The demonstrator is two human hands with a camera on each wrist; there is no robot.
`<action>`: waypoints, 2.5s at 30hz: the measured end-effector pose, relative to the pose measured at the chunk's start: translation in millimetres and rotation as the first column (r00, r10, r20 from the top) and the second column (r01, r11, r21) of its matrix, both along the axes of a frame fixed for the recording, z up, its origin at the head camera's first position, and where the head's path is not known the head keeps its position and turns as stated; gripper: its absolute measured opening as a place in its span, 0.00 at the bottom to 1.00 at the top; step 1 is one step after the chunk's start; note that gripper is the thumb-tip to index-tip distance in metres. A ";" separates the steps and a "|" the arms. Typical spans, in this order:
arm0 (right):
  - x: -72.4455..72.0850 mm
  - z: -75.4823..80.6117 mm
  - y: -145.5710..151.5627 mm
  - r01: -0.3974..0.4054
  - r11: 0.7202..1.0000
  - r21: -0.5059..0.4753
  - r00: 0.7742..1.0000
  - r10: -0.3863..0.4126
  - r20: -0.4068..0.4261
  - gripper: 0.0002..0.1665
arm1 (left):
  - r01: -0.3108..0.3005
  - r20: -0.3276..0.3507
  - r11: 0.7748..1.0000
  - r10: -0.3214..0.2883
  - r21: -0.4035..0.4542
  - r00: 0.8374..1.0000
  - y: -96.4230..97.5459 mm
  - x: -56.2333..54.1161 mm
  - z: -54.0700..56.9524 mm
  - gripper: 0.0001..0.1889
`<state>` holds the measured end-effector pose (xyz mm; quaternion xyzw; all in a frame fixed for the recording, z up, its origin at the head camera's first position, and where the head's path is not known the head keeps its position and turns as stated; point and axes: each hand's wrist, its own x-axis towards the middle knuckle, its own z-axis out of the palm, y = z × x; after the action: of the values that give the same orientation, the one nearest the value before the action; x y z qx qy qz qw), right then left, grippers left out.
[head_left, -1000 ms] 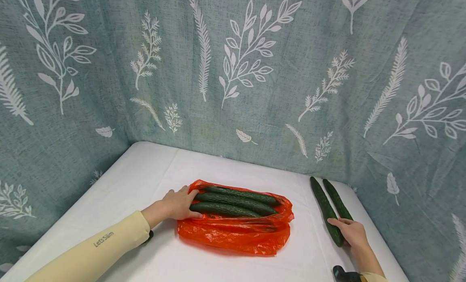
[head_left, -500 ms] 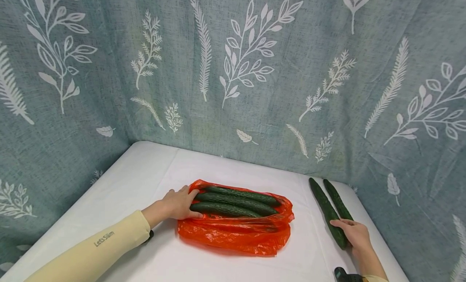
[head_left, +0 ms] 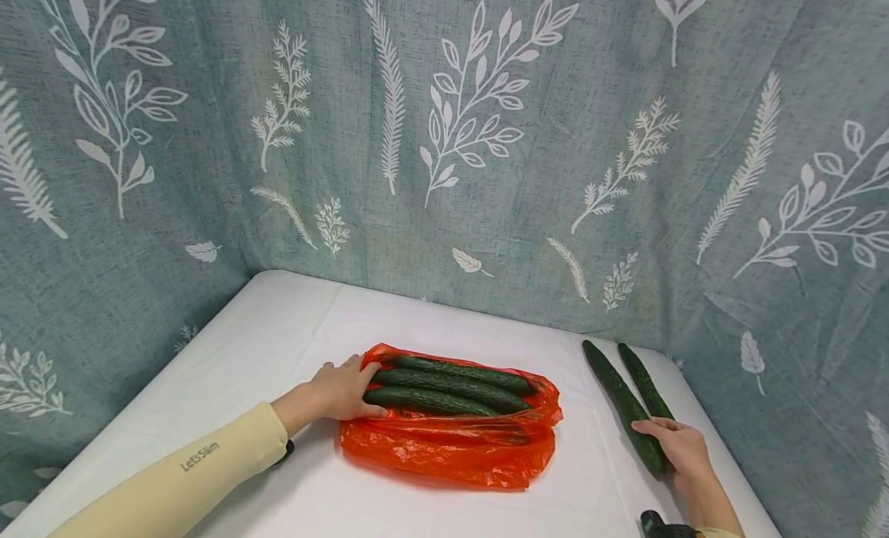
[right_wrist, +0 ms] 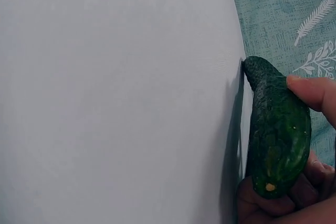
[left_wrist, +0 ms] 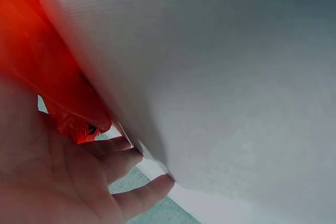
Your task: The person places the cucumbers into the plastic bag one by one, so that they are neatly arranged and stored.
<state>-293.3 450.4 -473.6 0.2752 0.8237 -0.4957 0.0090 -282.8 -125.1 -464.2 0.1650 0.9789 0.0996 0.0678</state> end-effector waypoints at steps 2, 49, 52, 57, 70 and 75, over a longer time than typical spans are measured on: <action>-0.2 1.6 -0.5 -0.017 1.000 -0.002 1.000 0.017 -0.003 0.62 | 0.003 -0.004 1.000 -0.003 0.002 1.000 0.1 -0.6 -0.6 0.50; -13.8 78.9 -69.1 -0.531 0.828 0.181 0.827 0.553 -0.106 0.39 | -0.004 0.009 1.000 0.004 0.011 1.000 -0.2 0.7 -0.7 0.49; -13.7 82.1 -75.7 -0.552 0.812 0.190 0.807 0.577 -0.122 0.37 | -0.004 0.008 1.000 0.004 0.007 1.000 -0.2 1.0 -0.8 0.49; -16.0 85.7 -84.8 -0.578 0.793 0.194 0.785 0.605 -0.133 0.35 | -0.003 0.009 1.000 0.003 0.008 1.000 0.0 0.6 -1.4 0.49; -29.5 92.0 -108.3 -0.722 0.665 0.189 0.647 0.746 -0.158 0.30 | -0.007 0.021 1.000 0.006 0.018 1.000 -0.1 -0.5 -0.6 0.50; -37.8 88.1 -121.7 -0.777 0.608 0.164 0.589 0.793 -0.153 0.30 | -0.006 0.016 1.000 0.006 0.013 1.000 -0.6 -1.4 -2.1 0.50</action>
<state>-331.1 328.6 -385.5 -0.1698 0.8755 -0.4338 0.1286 -284.3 -125.8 -466.4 0.1617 0.9781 0.1076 0.0741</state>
